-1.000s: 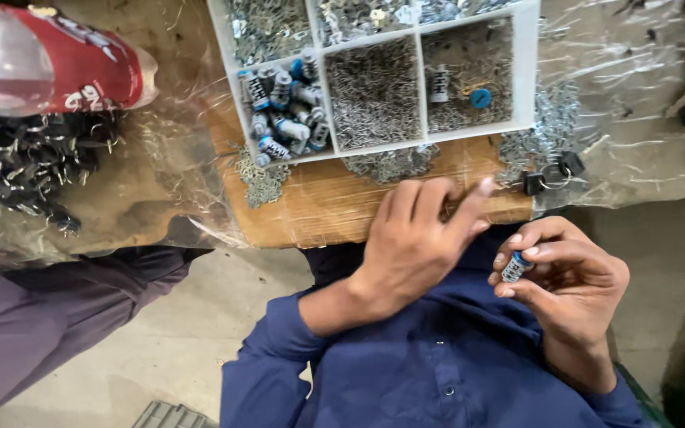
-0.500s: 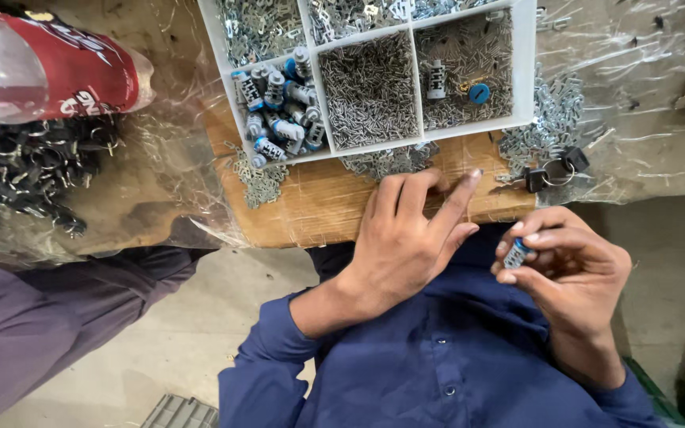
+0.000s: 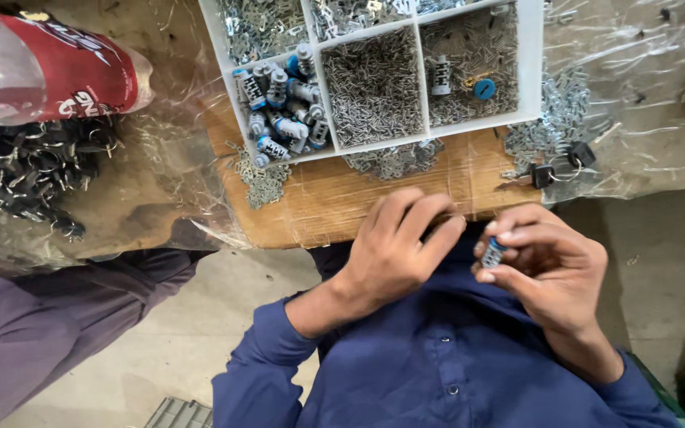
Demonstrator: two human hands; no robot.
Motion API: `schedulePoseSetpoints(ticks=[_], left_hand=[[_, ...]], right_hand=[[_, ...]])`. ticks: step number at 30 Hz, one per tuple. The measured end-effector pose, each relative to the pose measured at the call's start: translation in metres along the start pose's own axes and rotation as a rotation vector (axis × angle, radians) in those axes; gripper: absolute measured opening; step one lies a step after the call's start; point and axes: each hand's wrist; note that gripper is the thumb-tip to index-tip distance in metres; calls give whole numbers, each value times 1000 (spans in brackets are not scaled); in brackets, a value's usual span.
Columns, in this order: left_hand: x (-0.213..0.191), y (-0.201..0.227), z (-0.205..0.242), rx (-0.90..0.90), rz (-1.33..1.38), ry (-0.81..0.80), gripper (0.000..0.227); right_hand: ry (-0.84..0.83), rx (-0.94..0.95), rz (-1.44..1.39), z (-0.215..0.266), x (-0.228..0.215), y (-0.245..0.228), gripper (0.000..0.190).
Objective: The person repeatedly picks up small cylindrical key fobs and metal key blanks from a compartmentalized tray, then inserts the blanks into the fobs by hand. The person handles the items one at a time and places the assembled units back into the tray.
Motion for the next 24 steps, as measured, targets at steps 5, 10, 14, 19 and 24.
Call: schedulePoseSetpoints(ticks=[5,10,14,19,24], left_hand=[[-15,5,19,-248,249,306,17],[-13,18,7,-222,568,297,26],[-20,12,4,-65,398,199,29],[-44,3,38,-321,919,97,21],[-35,2,69,-682,1595,282,14]], right_hand=[[-12,51,-92,-10,12,11,41],[-71,39,-88,-12,15,14,39],[-69,26,-119,-5,14,16,35],[-251,90,60,-10,31,16,36],[-407,201,96,-33,53,29,38]])
Point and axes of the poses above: each hand's wrist, its own z-axis away from the middle knuckle, its own x-axis out of the palm, y = z × x, and after that the axes turned 1 degree about -y, right-handed
